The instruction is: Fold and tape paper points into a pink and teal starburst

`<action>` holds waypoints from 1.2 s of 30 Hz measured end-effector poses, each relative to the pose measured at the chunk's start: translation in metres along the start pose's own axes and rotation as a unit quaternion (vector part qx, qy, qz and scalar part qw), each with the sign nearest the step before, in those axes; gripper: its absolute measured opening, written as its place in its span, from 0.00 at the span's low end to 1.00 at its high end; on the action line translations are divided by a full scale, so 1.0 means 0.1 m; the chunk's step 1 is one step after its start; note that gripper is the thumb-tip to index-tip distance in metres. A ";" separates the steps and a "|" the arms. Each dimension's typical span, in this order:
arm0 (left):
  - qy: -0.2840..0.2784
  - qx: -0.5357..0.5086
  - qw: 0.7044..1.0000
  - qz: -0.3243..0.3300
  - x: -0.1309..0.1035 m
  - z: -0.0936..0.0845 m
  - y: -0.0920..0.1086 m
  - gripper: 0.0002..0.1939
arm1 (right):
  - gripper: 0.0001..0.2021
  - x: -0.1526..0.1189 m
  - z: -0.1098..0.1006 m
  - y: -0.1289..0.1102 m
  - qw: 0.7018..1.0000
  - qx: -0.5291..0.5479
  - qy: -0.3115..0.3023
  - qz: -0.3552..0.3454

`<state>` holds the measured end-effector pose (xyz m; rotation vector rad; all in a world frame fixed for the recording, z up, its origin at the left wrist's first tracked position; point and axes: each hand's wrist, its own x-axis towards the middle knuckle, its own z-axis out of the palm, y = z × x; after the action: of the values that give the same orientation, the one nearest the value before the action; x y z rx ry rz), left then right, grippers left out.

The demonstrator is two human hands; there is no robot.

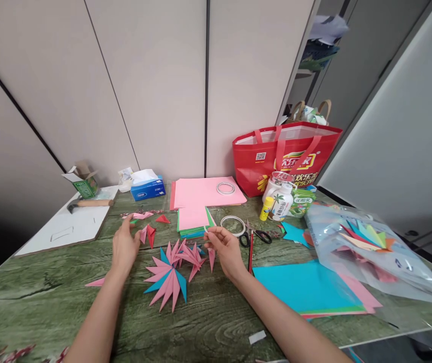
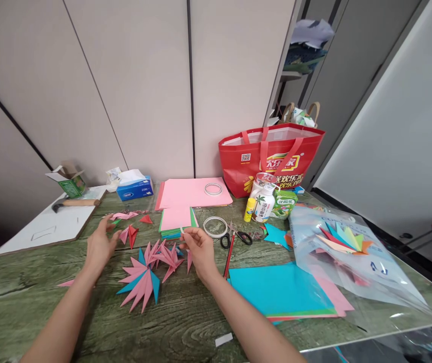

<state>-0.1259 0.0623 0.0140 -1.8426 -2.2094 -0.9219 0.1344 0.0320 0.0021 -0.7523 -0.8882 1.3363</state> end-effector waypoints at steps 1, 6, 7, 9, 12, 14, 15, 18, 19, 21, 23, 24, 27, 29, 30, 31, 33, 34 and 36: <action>-0.002 -0.009 1.000 0.006 0.00 0.01 0.00 0.28 | 0.09 0.00 0.00 0.01 1.000 -0.003 -0.002 -0.001; -0.021 -0.056 0.998 0.003 -0.04 0.08 0.03 0.32 | 0.09 -0.01 -0.02 0.05 1.000 -0.023 -0.016 -0.007; -0.021 -0.063 0.998 0.004 -0.05 0.09 0.03 0.32 | 0.09 -0.01 -0.02 0.05 0.999 -0.027 -0.019 -0.008; -0.022 -0.065 0.998 0.002 -0.07 0.09 0.02 0.34 | 0.10 -0.01 -0.01 0.04 0.999 -0.033 -0.025 -0.007; -0.001 -0.063 0.998 -0.016 -0.06 0.04 0.02 0.36 | 0.10 -0.03 0.00 0.02 0.999 -0.042 -0.028 -0.006; 0.052 -0.110 0.992 -0.045 -0.05 -0.02 0.08 0.37 | 0.09 -0.04 0.02 0.01 0.998 -0.051 -0.034 -0.016; 0.084 -0.165 0.981 -0.064 -0.04 -0.06 0.14 0.38 | 0.09 -0.04 0.03 0.00 0.997 -0.056 -0.037 -0.023; 0.094 -0.460 0.874 -0.122 -0.10 -0.15 0.46 0.40 | 0.09 -0.06 0.07 -0.03 0.996 -0.068 -0.044 -0.041; 0.057 -0.543 0.827 -0.133 -0.15 -0.17 0.59 0.39 | 0.09 -0.06 0.09 -0.04 0.995 -0.070 -0.047 -0.045; -0.046 -0.623 0.769 -0.135 -0.28 -0.18 0.85 0.38 | 0.10 -0.07 0.10 -0.06 0.994 -0.074 -0.055 -0.053; -0.113 -0.638 0.749 -0.136 -0.44 -0.17 1.06 0.37 | 0.12 -0.08 0.10 -0.07 0.993 -0.084 -0.063 -0.062; -0.142 -0.629 0.752 -0.141 -0.51 -0.16 1.13 0.36 | 0.13 -0.08 0.10 -0.08 0.991 -0.092 -0.065 -0.067; -0.193 -0.608 0.758 -0.137 -0.65 -0.14 1.23 0.36 | 0.12 -0.08 0.08 -0.09 0.988 -0.122 -0.058 -0.075; -0.203 -0.597 0.763 -0.141 -0.69 -0.14 1.25 0.33 | 0.10 -0.08 0.07 -0.09 0.987 -0.137 -0.041 -0.075; -0.210 -0.595 0.762 -0.145 -0.69 -0.15 1.25 0.33 | 0.10 -0.08 0.07 -0.09 0.986 -0.141 -0.033 -0.077; -0.219 -0.597 0.757 -0.148 -0.70 -0.16 1.25 0.34 | 0.10 -0.08 0.07 -0.09 0.986 -0.145 -0.026 -0.081; -0.238 -0.610 0.739 -0.156 -0.70 -0.16 1.24 0.38 | 0.10 -0.08 0.08 -0.09 0.984 -0.149 -0.021 -0.091; -0.245 -0.619 0.729 -0.161 -0.70 -0.16 1.23 0.40 | 0.11 -0.08 0.08 -0.08 0.984 -0.149 -0.024 -0.091; -0.248 -0.635 0.711 -0.174 -0.69 -0.14 1.21 0.43 | 0.15 -0.08 0.09 -0.07 0.987 -0.140 -0.020 -0.079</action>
<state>-0.0008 0.0056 0.0384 -2.2483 -2.3917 -2.8910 0.1300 0.0232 0.0113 -0.8542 -1.1590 1.1020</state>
